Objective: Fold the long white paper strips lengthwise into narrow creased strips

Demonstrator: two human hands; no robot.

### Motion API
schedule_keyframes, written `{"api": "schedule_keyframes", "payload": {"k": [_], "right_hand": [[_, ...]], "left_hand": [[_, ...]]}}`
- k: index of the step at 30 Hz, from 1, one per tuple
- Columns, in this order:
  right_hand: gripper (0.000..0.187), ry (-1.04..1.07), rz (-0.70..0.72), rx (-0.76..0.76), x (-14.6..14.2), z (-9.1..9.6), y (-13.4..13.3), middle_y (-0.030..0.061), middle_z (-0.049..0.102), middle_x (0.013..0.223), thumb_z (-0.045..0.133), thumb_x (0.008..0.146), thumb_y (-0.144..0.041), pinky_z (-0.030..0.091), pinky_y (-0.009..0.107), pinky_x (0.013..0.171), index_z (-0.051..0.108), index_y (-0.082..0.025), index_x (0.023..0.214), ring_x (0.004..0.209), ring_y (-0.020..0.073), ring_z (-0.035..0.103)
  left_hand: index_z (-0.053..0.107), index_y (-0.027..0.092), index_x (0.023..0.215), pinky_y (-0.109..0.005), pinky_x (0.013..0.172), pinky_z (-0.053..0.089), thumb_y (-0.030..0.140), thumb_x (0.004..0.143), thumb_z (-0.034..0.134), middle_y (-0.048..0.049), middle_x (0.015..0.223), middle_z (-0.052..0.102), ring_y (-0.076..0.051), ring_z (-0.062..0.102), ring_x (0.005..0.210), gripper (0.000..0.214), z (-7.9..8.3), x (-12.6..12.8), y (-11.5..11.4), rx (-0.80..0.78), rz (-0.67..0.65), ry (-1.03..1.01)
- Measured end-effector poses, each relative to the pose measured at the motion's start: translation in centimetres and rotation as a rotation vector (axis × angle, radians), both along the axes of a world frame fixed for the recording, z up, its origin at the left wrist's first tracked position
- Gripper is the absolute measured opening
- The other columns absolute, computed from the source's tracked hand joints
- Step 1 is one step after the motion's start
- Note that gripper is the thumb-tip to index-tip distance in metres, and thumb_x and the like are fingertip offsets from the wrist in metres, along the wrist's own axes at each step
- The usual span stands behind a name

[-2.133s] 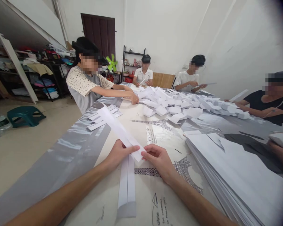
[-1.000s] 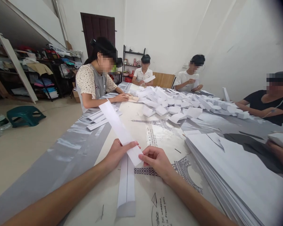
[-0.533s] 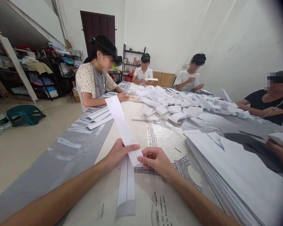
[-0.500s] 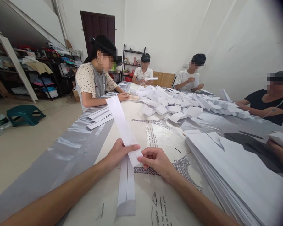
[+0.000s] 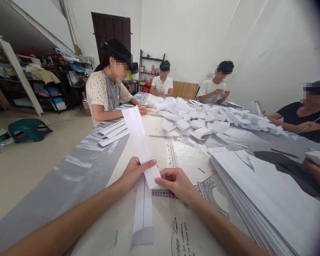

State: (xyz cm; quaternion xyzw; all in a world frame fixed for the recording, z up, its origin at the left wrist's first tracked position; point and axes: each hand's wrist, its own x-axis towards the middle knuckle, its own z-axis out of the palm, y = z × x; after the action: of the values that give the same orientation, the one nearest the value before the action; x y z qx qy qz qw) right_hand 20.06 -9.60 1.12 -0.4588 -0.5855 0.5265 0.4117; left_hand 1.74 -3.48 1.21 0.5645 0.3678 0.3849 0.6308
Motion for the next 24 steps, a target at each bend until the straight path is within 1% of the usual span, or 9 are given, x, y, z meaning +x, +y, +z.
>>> {"api": "schedule_keyframes", "payload": {"k": [3,8,12,14,17,19,21,24], "right_hand": [[0.022,0.007,0.029,-0.012,0.09,0.10,0.00,0.0012,0.065,0.076,0.071,0.085,-0.040,0.039,0.028,0.063,0.074,-0.018,0.083,0.067,0.0141,0.053],[0.024,-0.020,0.009,0.014,-0.05,0.07,0.01,-0.0005,0.060,0.073,0.069,0.086,-0.043,0.035,0.027,0.060,0.073,-0.019,0.085,0.064,0.0137,0.049],[0.026,-0.029,0.004,0.015,-0.17,-0.08,0.00,-0.0020,0.054,0.069,0.069,0.085,-0.044,0.031,0.027,0.057,0.070,-0.019,0.081,0.061,0.0126,0.043],[0.027,-0.037,-0.025,0.029,-0.19,-0.17,0.00,-0.0030,0.050,0.066,0.069,0.085,-0.045,0.030,0.027,0.056,0.067,-0.019,0.075,0.058,0.0120,0.039],[0.028,-0.026,-0.079,0.038,-0.24,-0.22,-0.01,-0.0043,0.046,0.062,0.068,0.084,-0.046,0.027,0.027,0.054,0.064,-0.020,0.073,0.056,0.0116,0.035],[0.028,-0.028,-0.098,0.031,-0.31,-0.11,-0.02,-0.0045,0.046,0.062,0.069,0.084,-0.045,0.027,0.027,0.054,0.064,-0.020,0.073,0.056,0.0116,0.036],[0.027,-0.048,-0.097,0.026,-0.39,0.10,-0.02,-0.0038,0.050,0.062,0.069,0.084,-0.044,0.029,0.027,0.056,0.066,-0.020,0.072,0.057,0.0120,0.038],[0.027,-0.068,-0.068,0.031,-0.47,0.40,-0.02,-0.0019,0.056,0.065,0.068,0.085,-0.042,0.032,0.028,0.058,0.069,-0.020,0.070,0.059,0.0129,0.043]], "left_hand": [[0.073,0.013,0.072,-0.032,0.067,0.051,0.049,0.080,0.073,-0.0096,0.076,0.073,-0.022,0.067,0.071,0.037,0.16,-0.01,-0.10,0.010,-0.023,-0.019],[0.075,0.013,0.080,-0.031,0.072,0.051,0.046,0.082,0.073,-0.0099,0.081,0.074,-0.022,0.067,0.076,0.034,0.10,-0.04,0.00,-0.001,-0.031,-0.051],[0.075,0.013,0.080,-0.030,0.068,0.051,0.046,0.079,0.075,-0.0090,0.081,0.073,-0.021,0.066,0.074,0.033,0.03,0.02,0.14,0.004,-0.044,-0.039],[0.075,0.014,0.080,-0.029,0.066,0.049,0.045,0.078,0.076,-0.0077,0.080,0.073,-0.021,0.066,0.073,0.031,0.08,0.03,0.20,0.021,-0.080,-0.023],[0.075,0.015,0.081,-0.029,0.066,0.048,0.044,0.080,0.075,-0.0068,0.082,0.074,-0.020,0.066,0.073,0.029,0.15,0.00,0.25,0.048,-0.120,0.003],[0.075,0.015,0.078,-0.029,0.063,0.048,0.045,0.081,0.074,-0.0062,0.078,0.073,-0.019,0.065,0.069,0.030,0.17,-0.04,0.24,0.053,-0.113,0.015],[0.074,0.015,0.074,-0.029,0.061,0.047,0.045,0.082,0.073,-0.0059,0.073,0.072,-0.019,0.064,0.065,0.031,0.23,-0.08,0.17,0.046,-0.118,0.009],[0.074,0.015,0.073,-0.031,0.063,0.048,0.045,0.085,0.069,-0.0072,0.069,0.072,-0.020,0.065,0.065,0.032,0.51,-0.13,0.01,0.039,-0.164,-0.025]]}}
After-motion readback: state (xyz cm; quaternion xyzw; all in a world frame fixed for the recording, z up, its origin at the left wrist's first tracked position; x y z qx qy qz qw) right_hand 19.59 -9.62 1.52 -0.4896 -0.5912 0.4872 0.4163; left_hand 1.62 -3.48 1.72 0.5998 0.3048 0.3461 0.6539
